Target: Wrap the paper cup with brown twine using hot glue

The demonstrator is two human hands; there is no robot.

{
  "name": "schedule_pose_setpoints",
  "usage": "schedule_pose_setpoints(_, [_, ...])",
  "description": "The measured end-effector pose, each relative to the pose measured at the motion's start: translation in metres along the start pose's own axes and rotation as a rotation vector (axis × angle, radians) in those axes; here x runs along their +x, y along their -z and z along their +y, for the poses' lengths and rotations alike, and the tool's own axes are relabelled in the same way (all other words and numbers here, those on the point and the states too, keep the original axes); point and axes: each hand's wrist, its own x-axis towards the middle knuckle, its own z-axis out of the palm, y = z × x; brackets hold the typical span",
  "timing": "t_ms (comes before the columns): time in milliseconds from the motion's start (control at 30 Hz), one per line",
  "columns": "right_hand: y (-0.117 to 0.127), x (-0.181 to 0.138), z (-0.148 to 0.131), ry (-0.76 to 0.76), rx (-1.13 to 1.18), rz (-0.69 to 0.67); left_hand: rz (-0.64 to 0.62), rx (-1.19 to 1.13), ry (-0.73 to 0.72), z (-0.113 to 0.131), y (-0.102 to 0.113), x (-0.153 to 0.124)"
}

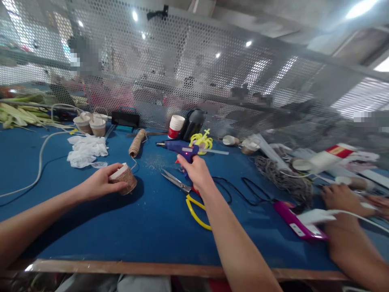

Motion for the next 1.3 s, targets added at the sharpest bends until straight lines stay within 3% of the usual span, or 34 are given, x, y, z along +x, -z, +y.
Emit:
schedule_pose_setpoints(267, [-0.008, 0.039, 0.030, -0.213, -0.277, -0.075, 0.017, 0.055, -0.011, 0.000, 0.000, -0.001])
schedule_pose_setpoints(500, [-0.023, 0.017, 0.001, -0.006, -0.413, -0.059, 0.007, 0.006, 0.002, -0.008, -0.001, 0.001])
schedule_pose_setpoints(567, [-0.033, -0.001, -0.012, 0.053, -0.393, -0.164, 0.008, -0.046, 0.017, -0.008, -0.002, 0.002])
schedule_pose_setpoints(633, [-0.047, -0.022, -0.022, 0.091, -0.343, -0.356, 0.044, -0.091, 0.040, -0.006, -0.001, 0.003])
schedule_pose_setpoints(700, [-0.061, -0.041, -0.027, 0.046, -0.161, -0.718, 0.116, -0.129, 0.058, -0.001, 0.000, 0.003])
schedule_pose_setpoints(733, [-0.068, -0.048, -0.028, 0.013, -0.032, -0.798, 0.159, -0.147, 0.061, 0.002, 0.002, 0.002])
schedule_pose_setpoints(833, [-0.082, -0.060, -0.026, -0.098, 0.237, -0.723, 0.256, -0.210, 0.051, 0.011, 0.006, 0.001])
schedule_pose_setpoints(967, [-0.084, -0.059, -0.020, -0.156, 0.367, -0.613, 0.277, -0.182, 0.032, 0.016, 0.008, -0.001])
schedule_pose_setpoints(1067, [-0.079, -0.058, -0.019, -0.164, 0.371, -0.568, 0.246, -0.141, 0.025, 0.015, 0.007, -0.001])
schedule_pose_setpoints(1300, [-0.075, -0.065, -0.021, -0.045, 0.201, -0.650, 0.215, -0.143, 0.037, 0.011, 0.004, -0.002])
